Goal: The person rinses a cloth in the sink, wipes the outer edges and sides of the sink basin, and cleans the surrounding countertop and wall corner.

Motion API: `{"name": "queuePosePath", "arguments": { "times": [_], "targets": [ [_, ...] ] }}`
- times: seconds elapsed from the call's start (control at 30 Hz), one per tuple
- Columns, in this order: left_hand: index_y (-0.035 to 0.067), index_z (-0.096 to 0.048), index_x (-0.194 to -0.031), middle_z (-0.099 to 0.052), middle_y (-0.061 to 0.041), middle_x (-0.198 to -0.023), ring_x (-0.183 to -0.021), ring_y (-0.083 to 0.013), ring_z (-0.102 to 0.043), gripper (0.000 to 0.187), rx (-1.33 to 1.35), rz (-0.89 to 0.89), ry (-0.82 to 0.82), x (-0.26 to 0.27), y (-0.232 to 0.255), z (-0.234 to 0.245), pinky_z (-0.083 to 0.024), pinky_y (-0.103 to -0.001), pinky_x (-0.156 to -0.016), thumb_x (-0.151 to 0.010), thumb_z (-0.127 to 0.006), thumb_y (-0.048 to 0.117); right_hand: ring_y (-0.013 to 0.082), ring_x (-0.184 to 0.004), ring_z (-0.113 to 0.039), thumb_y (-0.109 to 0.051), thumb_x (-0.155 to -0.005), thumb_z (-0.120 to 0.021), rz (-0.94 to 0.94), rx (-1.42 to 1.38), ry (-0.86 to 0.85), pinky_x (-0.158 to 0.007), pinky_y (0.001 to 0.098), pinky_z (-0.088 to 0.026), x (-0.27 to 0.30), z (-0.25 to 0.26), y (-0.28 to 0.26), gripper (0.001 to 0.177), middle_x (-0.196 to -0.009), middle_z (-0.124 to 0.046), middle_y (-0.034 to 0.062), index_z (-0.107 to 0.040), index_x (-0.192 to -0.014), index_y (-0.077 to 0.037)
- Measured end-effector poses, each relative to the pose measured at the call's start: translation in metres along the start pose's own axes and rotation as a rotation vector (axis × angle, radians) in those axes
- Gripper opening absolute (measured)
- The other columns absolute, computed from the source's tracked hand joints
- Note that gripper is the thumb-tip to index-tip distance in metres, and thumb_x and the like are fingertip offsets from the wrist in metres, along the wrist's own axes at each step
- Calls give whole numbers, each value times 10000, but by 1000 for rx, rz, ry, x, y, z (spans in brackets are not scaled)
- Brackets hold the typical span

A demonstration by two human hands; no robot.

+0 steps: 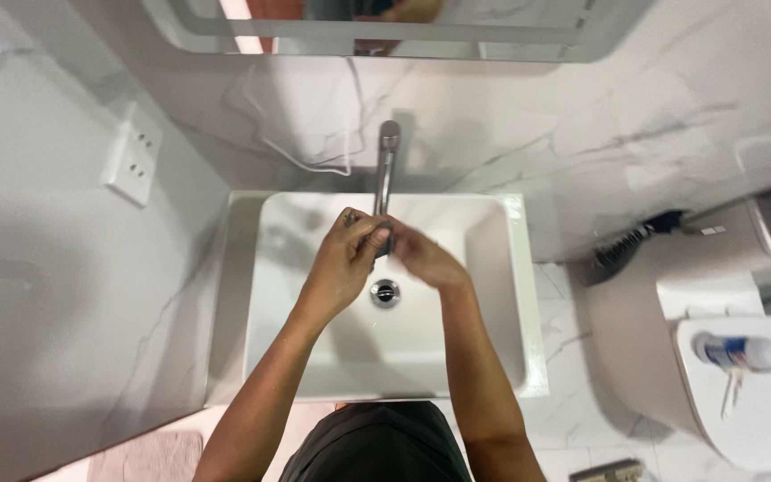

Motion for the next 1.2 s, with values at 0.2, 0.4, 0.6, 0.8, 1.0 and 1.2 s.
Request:
{"name": "queuePosePath", "arguments": {
  "times": [0.2, 0.4, 0.6, 0.8, 1.0, 1.2],
  "targets": [
    [124, -740, -1231, -705, -71, -997, -836, -149, -678, 268, 20, -24, -57, -14, 20, -12, -578, -305, -769, -994, -642, 201, 86, -871, -652, -21, -839, -779, -158, 0, 237, -825, 285, -544, 50, 19, -1, 227, -926, -762, 2, -746, -1062, 10],
    [17, -647, -1330, -708, -133, -1073, -931, -211, -670, 482, 252, 240, -300, -52, -40, -72, -549, -392, -856, -1058, -632, 415, 104, -854, -607, -78, -961, -782, -137, -40, 451, -775, 295, -514, 114, 65, -7, 164, -868, -687, 22, -722, -1039, 53],
    [-30, -311, -1542, -567, -156, -1349, -1261, -283, -496, 1308, 810, 945, -673, -30, -118, -201, -314, -610, -1019, -758, -6, 971, 213, -977, -700, -82, -918, -690, -62, -488, 749, -880, 380, -575, 155, 106, -23, 500, -1072, -711, 106, -503, -1372, 8],
    [-92, -606, -1409, -705, -176, -1195, -1014, -251, -621, 843, 457, 421, -763, -12, -124, -278, -533, -468, -920, -963, -592, 624, 276, -1031, -665, -21, -841, -742, -184, -311, 663, -900, 456, -571, 203, 153, 18, 778, -1128, -670, 162, -360, -1519, -44],
    [62, -673, -1234, -743, -25, -1038, -943, -147, -695, 537, 571, 604, -551, -28, -90, -301, -567, -322, -827, -973, -525, 506, 275, -1059, -691, -65, -913, -714, -203, -736, 842, -924, 435, -608, 228, 201, 79, 612, -1199, -681, 173, -469, -1450, 97],
    [11, -761, -1138, -772, -78, -947, -833, -160, -661, 434, 193, 309, -298, -53, -93, -303, -524, -319, -777, -1014, -586, 388, 283, -1017, -699, -77, -886, -733, -244, -632, 923, -845, 414, -618, 253, 239, 77, 580, -1216, -669, 206, -507, -1394, 86]
  ]
}}
Point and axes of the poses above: each hand's wrist, its own x-axis away from the middle knuckle, its own z-axis out of the back of the hand, y = z × x, the point moved 5 cm from there along -x, towards the middle knuckle
